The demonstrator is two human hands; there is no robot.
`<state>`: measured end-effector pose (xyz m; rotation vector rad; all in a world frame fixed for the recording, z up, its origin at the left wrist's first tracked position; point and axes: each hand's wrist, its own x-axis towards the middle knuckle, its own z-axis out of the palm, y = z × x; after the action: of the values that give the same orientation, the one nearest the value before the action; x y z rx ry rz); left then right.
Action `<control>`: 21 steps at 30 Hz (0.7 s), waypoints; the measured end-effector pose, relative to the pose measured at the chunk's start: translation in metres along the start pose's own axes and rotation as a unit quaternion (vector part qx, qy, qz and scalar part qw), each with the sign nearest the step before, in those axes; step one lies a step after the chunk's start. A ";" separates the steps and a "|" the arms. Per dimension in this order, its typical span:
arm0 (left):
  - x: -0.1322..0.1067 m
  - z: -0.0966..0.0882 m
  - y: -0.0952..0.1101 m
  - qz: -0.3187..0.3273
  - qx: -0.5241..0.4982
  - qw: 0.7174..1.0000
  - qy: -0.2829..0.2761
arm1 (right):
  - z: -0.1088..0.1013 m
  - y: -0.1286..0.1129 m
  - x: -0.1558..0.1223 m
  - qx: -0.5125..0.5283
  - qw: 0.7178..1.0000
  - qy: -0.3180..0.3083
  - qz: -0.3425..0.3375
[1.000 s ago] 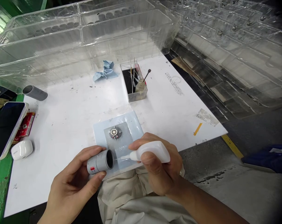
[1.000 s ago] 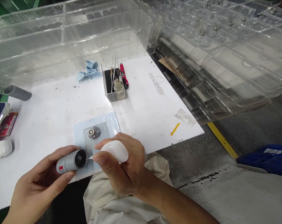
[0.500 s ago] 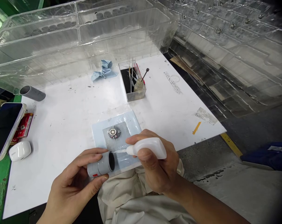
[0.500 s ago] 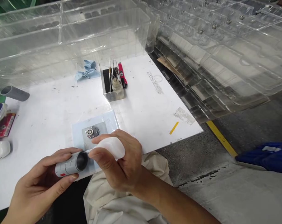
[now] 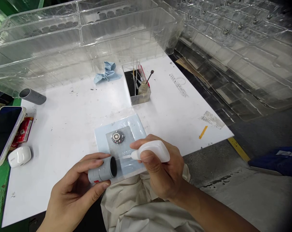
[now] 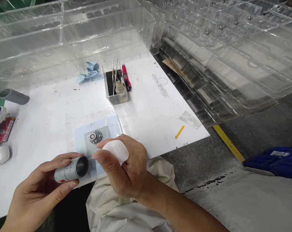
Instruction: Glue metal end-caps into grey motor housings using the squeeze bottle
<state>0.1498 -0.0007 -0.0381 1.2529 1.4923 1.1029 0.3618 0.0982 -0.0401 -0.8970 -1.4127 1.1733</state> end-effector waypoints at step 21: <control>0.000 0.001 0.008 -0.005 -0.012 1.000 0.014 | -0.007 0.006 -0.006 0.111 0.990 0.000 0.089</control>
<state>0.1521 -0.0001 -0.0308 1.2169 1.5014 1.1331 0.3690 0.0949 -0.0478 -0.8768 -1.1927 1.4340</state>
